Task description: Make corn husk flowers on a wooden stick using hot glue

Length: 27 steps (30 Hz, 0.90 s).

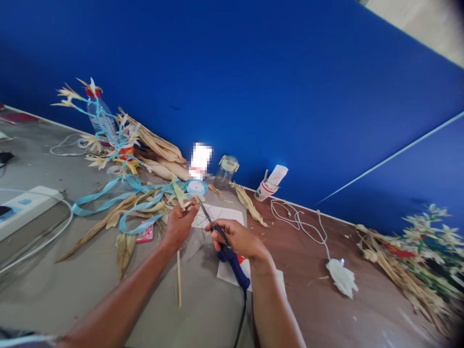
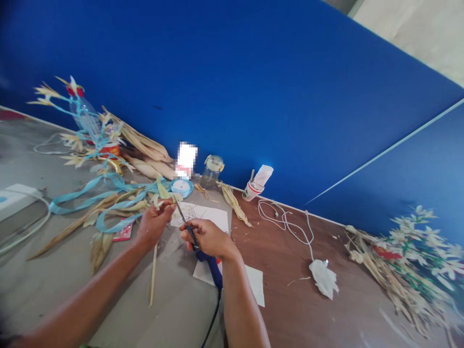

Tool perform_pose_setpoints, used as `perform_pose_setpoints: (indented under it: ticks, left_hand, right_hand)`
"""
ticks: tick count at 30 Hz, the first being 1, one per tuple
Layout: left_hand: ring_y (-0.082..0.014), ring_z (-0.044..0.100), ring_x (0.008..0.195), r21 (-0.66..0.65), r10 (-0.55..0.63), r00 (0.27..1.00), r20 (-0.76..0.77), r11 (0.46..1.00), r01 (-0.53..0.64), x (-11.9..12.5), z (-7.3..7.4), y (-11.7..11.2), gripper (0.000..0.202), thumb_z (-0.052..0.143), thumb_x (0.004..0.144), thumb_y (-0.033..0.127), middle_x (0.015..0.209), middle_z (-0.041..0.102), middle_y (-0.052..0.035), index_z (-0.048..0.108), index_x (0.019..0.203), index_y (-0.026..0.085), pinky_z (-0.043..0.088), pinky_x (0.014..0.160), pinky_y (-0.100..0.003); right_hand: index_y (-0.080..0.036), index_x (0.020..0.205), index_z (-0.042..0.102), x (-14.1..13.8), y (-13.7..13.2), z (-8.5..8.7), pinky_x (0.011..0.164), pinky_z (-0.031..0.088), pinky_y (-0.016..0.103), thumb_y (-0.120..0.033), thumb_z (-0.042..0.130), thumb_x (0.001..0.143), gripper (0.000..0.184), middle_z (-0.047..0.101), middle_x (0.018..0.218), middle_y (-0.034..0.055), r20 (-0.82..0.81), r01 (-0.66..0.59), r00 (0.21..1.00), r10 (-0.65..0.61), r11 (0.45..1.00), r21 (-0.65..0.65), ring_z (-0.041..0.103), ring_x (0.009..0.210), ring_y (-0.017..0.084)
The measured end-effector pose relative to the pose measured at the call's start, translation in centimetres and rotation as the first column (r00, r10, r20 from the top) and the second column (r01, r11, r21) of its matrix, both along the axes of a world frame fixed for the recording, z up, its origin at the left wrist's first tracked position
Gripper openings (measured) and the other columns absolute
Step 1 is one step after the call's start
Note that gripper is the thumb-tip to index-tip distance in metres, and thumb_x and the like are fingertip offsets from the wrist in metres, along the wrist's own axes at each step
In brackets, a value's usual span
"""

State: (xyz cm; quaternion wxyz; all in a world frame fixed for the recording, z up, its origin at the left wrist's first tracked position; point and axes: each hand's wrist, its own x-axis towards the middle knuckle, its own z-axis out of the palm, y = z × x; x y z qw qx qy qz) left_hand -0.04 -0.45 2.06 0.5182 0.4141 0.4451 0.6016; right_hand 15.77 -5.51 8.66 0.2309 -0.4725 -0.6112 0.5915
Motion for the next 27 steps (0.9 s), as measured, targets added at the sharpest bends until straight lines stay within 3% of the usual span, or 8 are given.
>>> perform_pose_setpoints:
  ticks: [8, 14, 27]
  left_hand:
    - [-0.0058, 0.032, 0.043, -0.029, -0.019, 0.999, 0.036, 0.999, 0.021, 0.1, 0.0, -0.2, 0.027, 0.067, 0.064, 0.036, 0.048, 0.041, 0.0083, 0.059, 0.079, 0.015, 0.024, 0.044, -0.020]
    - [-0.0045, 0.030, 0.041, -0.039, -0.054, 0.997, 0.061, 0.998, 0.056, -0.1, -0.8, 0.1, 0.028, 0.066, 0.066, 0.037, 0.048, 0.038, 0.0088, 0.058, 0.081, 0.015, 0.022, 0.042, -0.019]
    - [-0.0036, 0.029, 0.040, -0.043, -0.086, 0.987, 0.135, 0.995, 0.092, -0.1, 0.0, 0.0, 0.027, 0.068, 0.065, 0.037, 0.049, 0.038, 0.0091, 0.057, 0.077, 0.016, 0.022, 0.042, -0.019]
  right_hand:
    - [-0.015, 0.091, 0.059, -1.8, 0.2, -0.6, 0.051, 0.034, 0.022, -0.039, 0.063, 0.073, 0.030, 0.052, 0.056, -0.0038, -0.075, 0.128, 0.989, -0.129, 0.992, -0.012, 0.047, 0.051, 0.008]
    - [-0.015, 0.092, 0.058, -1.9, 0.3, -1.2, 0.051, 0.034, 0.022, -0.040, 0.061, 0.075, 0.030, 0.052, 0.055, -0.0032, -0.074, 0.129, 0.989, -0.126, 0.991, 0.040, 0.046, 0.050, 0.009]
    - [-0.017, 0.089, 0.058, -1.9, 0.6, -2.1, 0.052, 0.034, 0.022, -0.044, 0.059, 0.075, 0.030, 0.050, 0.056, -0.0031, -0.081, 0.125, 0.990, -0.118, 0.989, 0.080, 0.045, 0.050, 0.009]
